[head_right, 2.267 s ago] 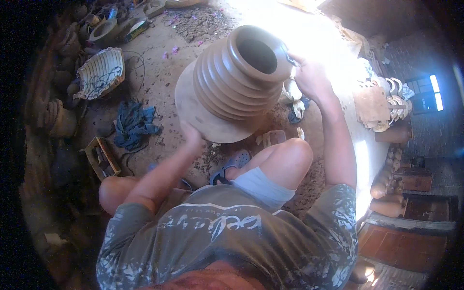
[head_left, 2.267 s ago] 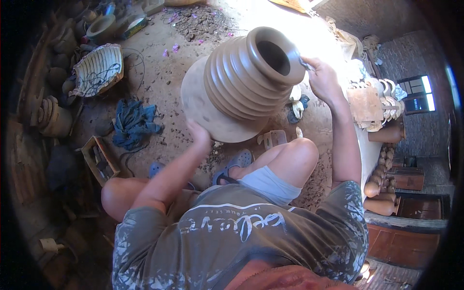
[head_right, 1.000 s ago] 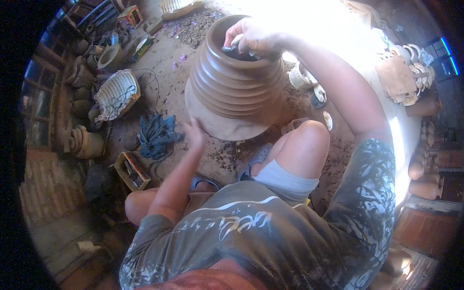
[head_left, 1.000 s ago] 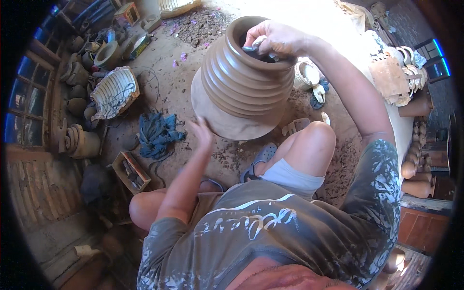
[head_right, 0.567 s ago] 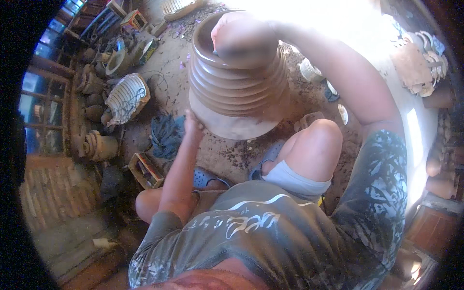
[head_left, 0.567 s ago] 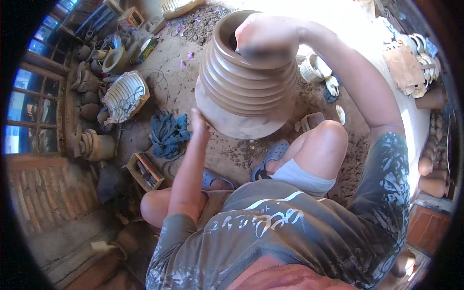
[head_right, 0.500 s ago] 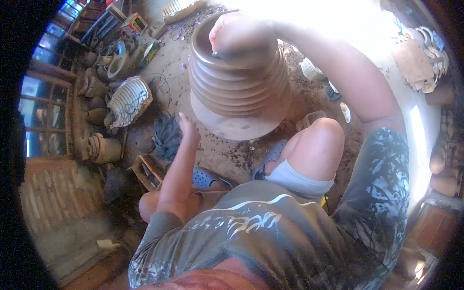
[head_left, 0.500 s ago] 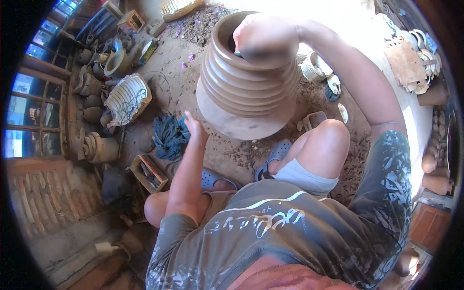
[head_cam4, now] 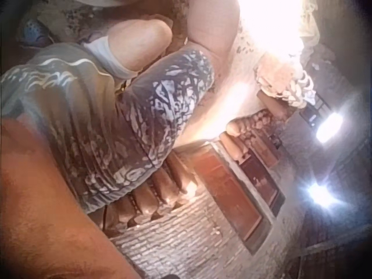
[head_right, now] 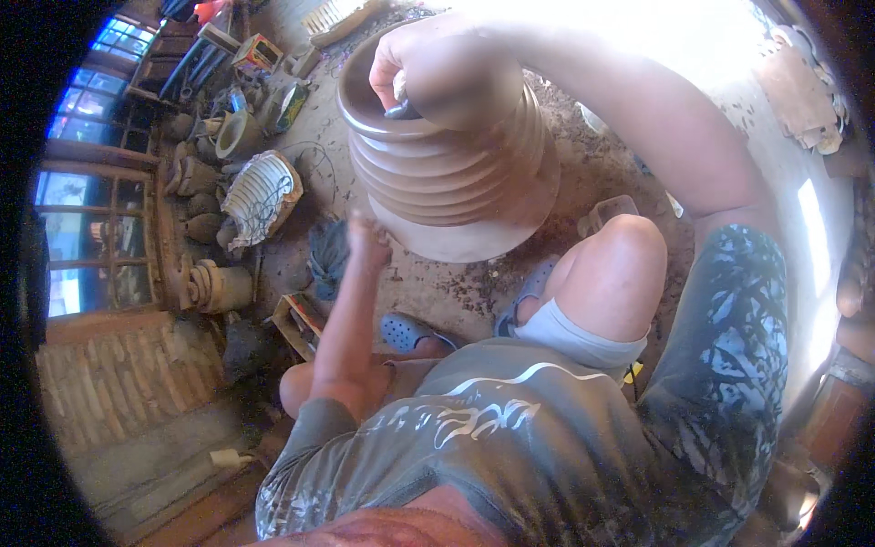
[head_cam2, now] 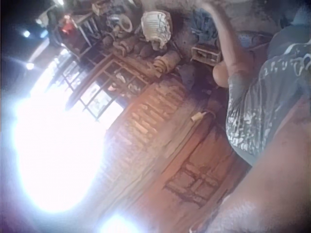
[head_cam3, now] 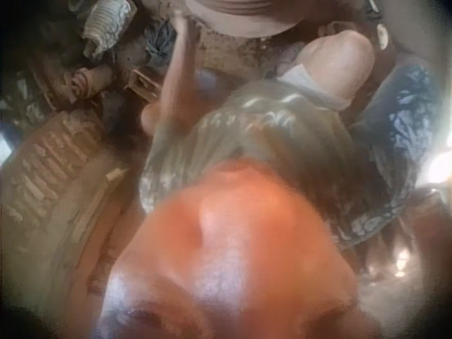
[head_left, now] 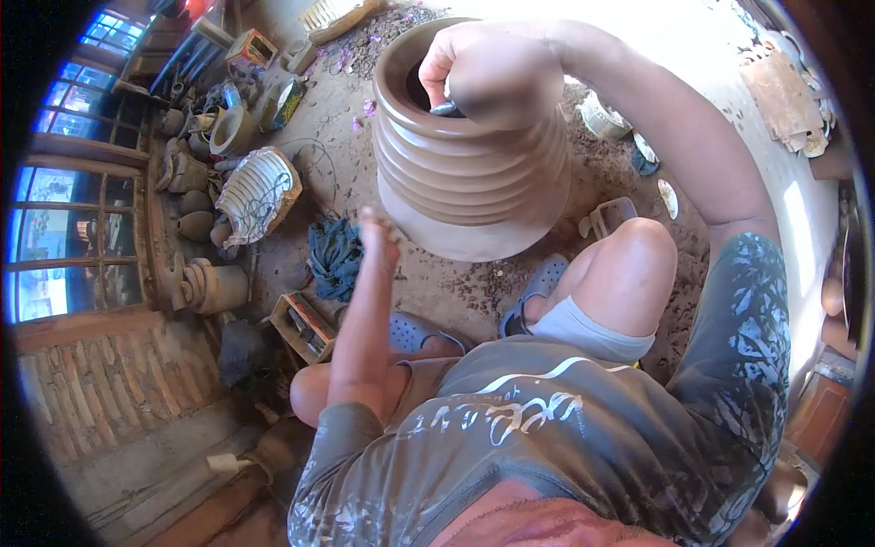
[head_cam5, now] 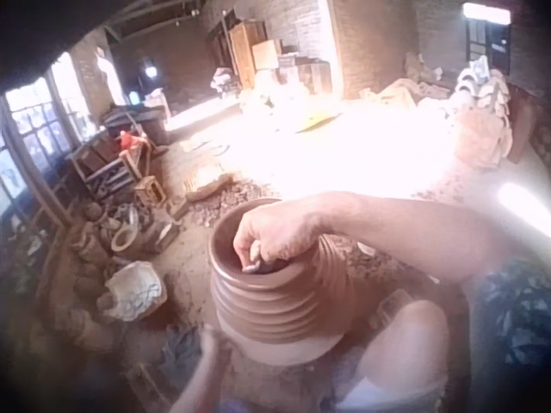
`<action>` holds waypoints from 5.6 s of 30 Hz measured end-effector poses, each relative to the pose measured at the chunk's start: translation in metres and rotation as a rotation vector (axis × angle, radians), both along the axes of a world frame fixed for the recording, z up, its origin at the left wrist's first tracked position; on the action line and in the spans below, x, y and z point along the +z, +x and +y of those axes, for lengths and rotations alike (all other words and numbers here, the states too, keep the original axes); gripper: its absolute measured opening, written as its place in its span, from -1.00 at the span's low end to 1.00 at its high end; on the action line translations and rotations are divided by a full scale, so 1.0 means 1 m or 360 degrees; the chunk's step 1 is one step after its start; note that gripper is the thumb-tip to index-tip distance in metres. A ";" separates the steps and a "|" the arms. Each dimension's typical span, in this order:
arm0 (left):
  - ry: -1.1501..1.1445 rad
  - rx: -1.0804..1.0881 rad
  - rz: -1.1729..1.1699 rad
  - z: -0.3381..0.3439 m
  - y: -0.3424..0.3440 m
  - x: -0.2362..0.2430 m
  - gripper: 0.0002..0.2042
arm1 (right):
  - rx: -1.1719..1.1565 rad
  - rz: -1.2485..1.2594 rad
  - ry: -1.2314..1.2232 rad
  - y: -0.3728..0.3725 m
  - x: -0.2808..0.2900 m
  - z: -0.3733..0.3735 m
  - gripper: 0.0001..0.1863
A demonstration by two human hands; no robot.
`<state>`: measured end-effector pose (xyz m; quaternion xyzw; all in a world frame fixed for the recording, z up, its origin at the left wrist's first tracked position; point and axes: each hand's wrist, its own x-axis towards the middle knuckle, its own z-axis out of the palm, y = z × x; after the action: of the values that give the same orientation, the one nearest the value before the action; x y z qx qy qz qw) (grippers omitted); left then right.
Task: Shaping the exterior ridges of a clay pot using a rib tool and a piece of plastic while the wheel spins.
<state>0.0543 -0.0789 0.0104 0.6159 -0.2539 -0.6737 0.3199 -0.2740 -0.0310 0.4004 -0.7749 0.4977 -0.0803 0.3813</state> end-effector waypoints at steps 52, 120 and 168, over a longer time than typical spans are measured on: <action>-0.0273 0.0202 0.0284 0.166 -0.109 0.010 -0.16 | -0.1462 -0.0539 -0.1206 -0.010 -0.120 0.129 -0.57; -0.0121 0.0052 0.0369 0.086 -0.065 0.033 -0.12 | -0.1659 -0.0490 -0.1122 0.001 -0.126 0.156 -0.68; 0.0356 -0.0517 0.0393 0.215 -0.082 -0.010 -0.05 | -0.1669 -0.0442 -0.1145 0.001 -0.150 0.159 -0.65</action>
<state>-0.0280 0.1357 0.0005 0.5114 -0.2323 -0.8106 0.1657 -0.2730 0.1281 0.2503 -0.4909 0.6979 -0.5168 0.0692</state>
